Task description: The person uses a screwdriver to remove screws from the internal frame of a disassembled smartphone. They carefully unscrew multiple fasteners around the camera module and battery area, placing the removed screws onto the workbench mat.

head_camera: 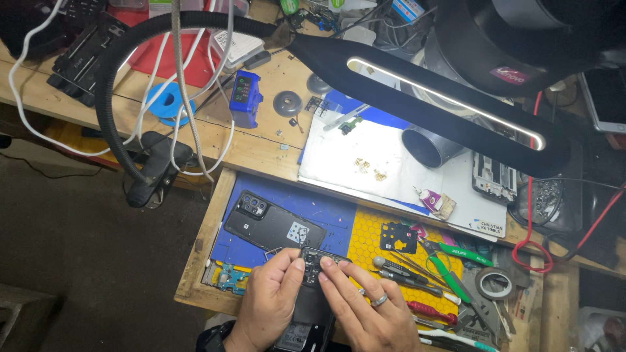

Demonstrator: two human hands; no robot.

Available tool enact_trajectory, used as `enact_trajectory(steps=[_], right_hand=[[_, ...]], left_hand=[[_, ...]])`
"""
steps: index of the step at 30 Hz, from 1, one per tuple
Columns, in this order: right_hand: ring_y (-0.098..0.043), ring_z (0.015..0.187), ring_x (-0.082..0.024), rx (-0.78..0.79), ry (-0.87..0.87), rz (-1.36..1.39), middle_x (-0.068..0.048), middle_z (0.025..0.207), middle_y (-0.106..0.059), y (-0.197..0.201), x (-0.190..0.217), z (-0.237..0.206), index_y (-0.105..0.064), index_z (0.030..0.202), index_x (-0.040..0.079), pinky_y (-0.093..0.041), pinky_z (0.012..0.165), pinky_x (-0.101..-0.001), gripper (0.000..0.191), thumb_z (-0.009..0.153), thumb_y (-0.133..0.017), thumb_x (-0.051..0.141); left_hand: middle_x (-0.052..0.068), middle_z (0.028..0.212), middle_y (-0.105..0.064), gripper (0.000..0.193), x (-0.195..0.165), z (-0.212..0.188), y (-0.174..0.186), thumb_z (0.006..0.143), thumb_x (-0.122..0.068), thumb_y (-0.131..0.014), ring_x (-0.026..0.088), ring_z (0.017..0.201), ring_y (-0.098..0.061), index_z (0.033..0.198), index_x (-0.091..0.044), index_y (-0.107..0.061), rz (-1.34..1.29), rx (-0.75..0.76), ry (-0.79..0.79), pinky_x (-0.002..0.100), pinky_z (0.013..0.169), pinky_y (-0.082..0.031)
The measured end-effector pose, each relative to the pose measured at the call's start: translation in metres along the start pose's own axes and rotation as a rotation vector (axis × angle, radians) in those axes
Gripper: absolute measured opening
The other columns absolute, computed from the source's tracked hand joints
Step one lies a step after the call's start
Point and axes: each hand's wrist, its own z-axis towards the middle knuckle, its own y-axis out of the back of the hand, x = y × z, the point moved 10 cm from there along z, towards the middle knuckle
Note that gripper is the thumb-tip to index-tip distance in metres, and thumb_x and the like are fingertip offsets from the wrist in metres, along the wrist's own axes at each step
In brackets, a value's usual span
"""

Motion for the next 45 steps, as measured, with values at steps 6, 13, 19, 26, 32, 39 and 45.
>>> enact_trajectory(steps=[6,13,19,26,32,39,45], right_hand=[[-0.063,0.123,-0.024,-0.031,-0.030,0.118,-0.011,0.137,-0.066,0.003,-0.007,0.001,-0.068,0.124,0.001,-0.047,0.089,-0.0336,0.041,0.086,-0.062,0.015],[-0.066,0.122,-0.030,-0.243,-0.286,0.473,-0.016,0.133,-0.067,0.012,-0.036,-0.004,-0.064,0.124,0.002,-0.052,0.100,-0.0391,0.047,0.079,-0.076,0.002],[-0.068,0.087,-0.010,-0.059,-1.202,1.426,-0.007,0.101,-0.075,-0.080,-0.071,-0.054,-0.071,0.118,0.002,-0.056,0.076,-0.0258,0.033,0.085,-0.074,0.004],[-0.060,0.075,-0.005,-0.028,-1.174,1.533,-0.001,0.084,-0.070,-0.101,-0.073,-0.048,-0.071,0.096,-0.001,-0.049,0.066,-0.0210,0.011,0.090,-0.074,0.008],[-0.061,0.075,-0.006,-0.064,-1.168,1.660,-0.002,0.083,-0.071,-0.108,-0.071,-0.042,-0.071,0.094,-0.003,-0.050,0.068,-0.0217,0.009,0.090,-0.072,0.006],[-0.061,0.077,-0.006,-0.074,-1.165,1.739,-0.002,0.085,-0.070,-0.115,-0.064,-0.040,-0.069,0.094,-0.002,-0.050,0.069,-0.0219,0.008,0.090,-0.071,0.005],[-0.061,0.077,-0.006,-0.059,-1.147,1.687,-0.002,0.085,-0.070,-0.119,-0.064,-0.040,-0.070,0.095,-0.003,-0.050,0.069,-0.0218,0.010,0.091,-0.072,0.005]], left_hand=[[0.000,0.051,-0.054,0.021,0.003,0.003,0.003,0.096,-0.017,-0.059,0.004,0.050,-0.045,0.087,-0.003,-0.071,0.027,-0.036,0.040,0.028,0.044,-0.038],[-0.004,0.050,-0.053,0.020,0.004,0.002,0.003,0.095,-0.015,-0.060,0.002,0.047,-0.043,0.085,-0.003,-0.071,-0.020,-0.043,0.055,0.027,0.041,-0.034],[-0.003,0.047,-0.056,0.021,0.002,-0.003,-0.004,0.094,-0.018,-0.060,0.003,0.044,-0.045,0.088,-0.003,-0.073,0.030,-0.033,0.113,0.028,0.040,-0.035],[-0.001,0.059,-0.065,0.027,-0.023,-0.006,-0.016,0.098,-0.022,-0.060,0.005,0.056,-0.057,0.107,-0.003,-0.076,0.032,0.101,-0.007,0.027,0.052,-0.047],[-0.003,0.085,-0.078,0.035,-0.025,-0.011,-0.021,0.099,-0.019,-0.052,0.004,0.077,-0.067,0.127,-0.005,-0.068,-0.163,0.339,0.024,0.023,0.069,-0.055],[0.000,0.070,-0.072,0.031,-0.028,-0.009,-0.013,0.098,-0.014,-0.056,0.003,0.064,-0.059,0.121,-0.003,-0.073,-0.052,0.300,0.015,0.025,0.056,-0.050],[0.002,0.058,-0.060,0.029,-0.012,-0.009,-0.010,0.096,-0.017,-0.057,0.006,0.052,-0.049,0.115,-0.004,-0.075,0.025,0.285,0.147,0.026,0.048,-0.041]])
